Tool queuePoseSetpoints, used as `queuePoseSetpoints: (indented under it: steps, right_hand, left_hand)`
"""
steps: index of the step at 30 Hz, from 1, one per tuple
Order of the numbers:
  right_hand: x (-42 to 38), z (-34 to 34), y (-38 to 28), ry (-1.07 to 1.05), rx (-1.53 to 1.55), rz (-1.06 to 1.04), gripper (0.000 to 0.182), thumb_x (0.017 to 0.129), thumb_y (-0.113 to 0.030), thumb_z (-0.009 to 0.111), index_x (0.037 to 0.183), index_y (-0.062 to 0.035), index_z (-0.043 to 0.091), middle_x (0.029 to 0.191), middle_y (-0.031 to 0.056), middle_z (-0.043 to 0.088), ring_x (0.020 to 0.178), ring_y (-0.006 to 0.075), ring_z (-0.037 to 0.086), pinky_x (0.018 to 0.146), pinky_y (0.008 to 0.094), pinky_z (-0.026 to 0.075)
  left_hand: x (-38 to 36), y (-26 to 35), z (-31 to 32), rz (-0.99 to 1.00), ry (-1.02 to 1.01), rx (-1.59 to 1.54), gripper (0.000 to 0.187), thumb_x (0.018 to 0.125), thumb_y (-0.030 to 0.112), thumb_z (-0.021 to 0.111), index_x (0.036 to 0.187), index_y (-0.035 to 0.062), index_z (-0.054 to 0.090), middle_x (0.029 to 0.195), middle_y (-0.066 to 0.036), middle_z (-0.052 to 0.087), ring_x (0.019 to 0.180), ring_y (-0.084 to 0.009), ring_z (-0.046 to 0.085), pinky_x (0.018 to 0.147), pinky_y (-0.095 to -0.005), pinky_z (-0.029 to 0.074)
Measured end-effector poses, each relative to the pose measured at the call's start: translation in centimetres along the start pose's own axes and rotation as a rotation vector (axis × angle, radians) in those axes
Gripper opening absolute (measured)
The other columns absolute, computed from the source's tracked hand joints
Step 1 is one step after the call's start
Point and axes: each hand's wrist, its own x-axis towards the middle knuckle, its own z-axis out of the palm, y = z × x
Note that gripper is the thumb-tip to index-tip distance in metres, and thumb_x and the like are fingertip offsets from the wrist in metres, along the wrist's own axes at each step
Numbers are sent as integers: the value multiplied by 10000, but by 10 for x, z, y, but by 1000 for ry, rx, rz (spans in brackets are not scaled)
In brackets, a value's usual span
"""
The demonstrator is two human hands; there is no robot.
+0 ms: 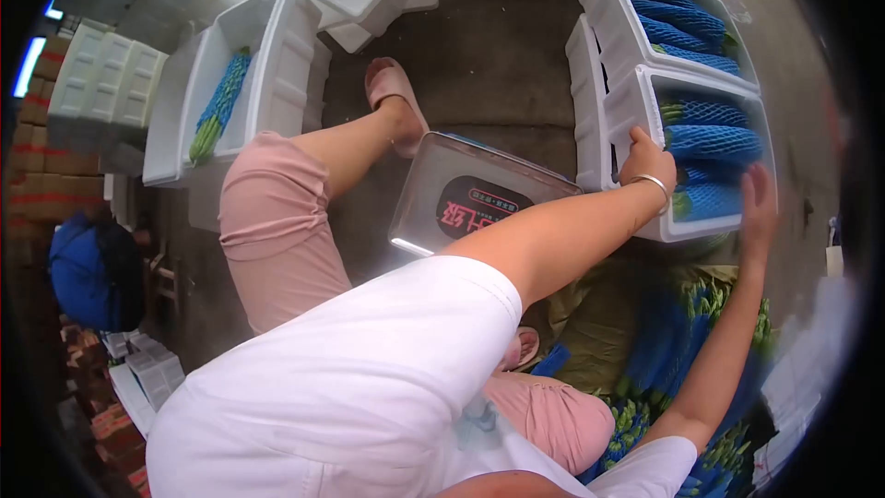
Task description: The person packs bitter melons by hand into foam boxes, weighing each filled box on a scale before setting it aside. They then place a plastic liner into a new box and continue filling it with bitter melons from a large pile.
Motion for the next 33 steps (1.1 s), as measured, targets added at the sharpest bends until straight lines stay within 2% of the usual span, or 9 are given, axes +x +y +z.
queuePoseSetpoints:
  steps: [4, 7, 9, 10, 13, 17, 25, 30, 33]
  right_hand:
    - [-71, 68, -67, -451, -493, -63, 574, 930, -350, 546, 1392, -46, 394, 1410, 184, 422, 1316, 320, 383, 1087, 408, 272]
    - [-81, 75, -66, -370, -469, -152, 552, 932, -335, 540, 1377, -37, 409, 1395, 184, 435, 1296, 324, 400, 1089, 416, 261]
    - [-91, 73, -72, -107, -614, -277, 491, 931, -287, 544, 1332, -19, 451, 1339, 179, 488, 1259, 327, 436, 1065, 416, 299]
    - [-97, 70, -89, -112, -622, -283, 491, 931, -287, 544, 1332, -19, 451, 1339, 179, 488, 1259, 327, 436, 1065, 416, 299]
    - [-115, 66, -164, -98, -386, -347, 380, 901, -170, 575, 1234, 5, 518, 1241, 183, 548, 1159, 346, 517, 981, 394, 399]
    - [-126, 112, -244, -308, -205, -503, 319, 855, -105, 610, 1160, -24, 564, 1147, 161, 592, 1056, 329, 574, 893, 377, 451]
    - [-130, 292, -448, -727, 271, -366, 349, 843, -241, 632, 1145, -66, 612, 1026, 119, 651, 884, 233, 639, 788, 323, 498]
    - [-141, 422, -546, -1105, -197, -341, 678, 825, -366, 594, 1306, 85, 435, 1134, 236, 620, 1067, 323, 612, 899, 395, 481]
    - [-172, 470, -551, -951, -183, -12, 745, 808, -233, 577, 1390, 98, 249, 1089, 229, 638, 993, 330, 643, 841, 422, 508]
  left_hand:
    - [-4, 8, -23, 50, -158, 195, 709, 873, 385, 581, 1354, -41, 282, 1199, -305, 541, 1171, -391, 529, 982, -441, 420]
    - [2, 2, -107, 386, -566, 414, 755, 866, 569, 522, 1321, -30, 458, 1233, -290, 536, 1217, -374, 494, 1013, -427, 381]
    - [-6, -1, -217, 407, -624, 295, 609, 912, 586, 433, 1071, 53, 681, 1108, -182, 643, 1032, -283, 606, 881, -350, 472]
    - [-10, -1, -284, 455, -565, 363, 539, 950, 505, 433, 950, 30, 689, 961, -120, 690, 917, -194, 639, 804, -309, 494]
    - [22, -49, -483, 831, 314, 732, 308, 891, 314, 528, 832, 44, 664, 848, -138, 654, 872, -285, 627, 791, -373, 472]
    - [7, -167, -689, 263, 721, 1104, 552, 778, 413, 676, 1158, 38, 539, 1102, -173, 591, 1021, -328, 576, 898, -387, 461]
    - [-10, -204, -702, -118, 155, 153, 646, 771, 487, 696, 1209, 47, 519, 1081, -101, 603, 909, -176, 595, 805, -304, 478]
    - [-21, -201, -692, 47, 240, -174, 575, 878, 439, 586, 1265, 31, 464, 1053, -105, 604, 855, -181, 622, 730, -298, 515]
    - [-9, -225, -746, 462, 620, 724, 412, 911, 366, 543, 1204, 81, 601, 1072, -115, 649, 872, -261, 635, 785, -362, 490]
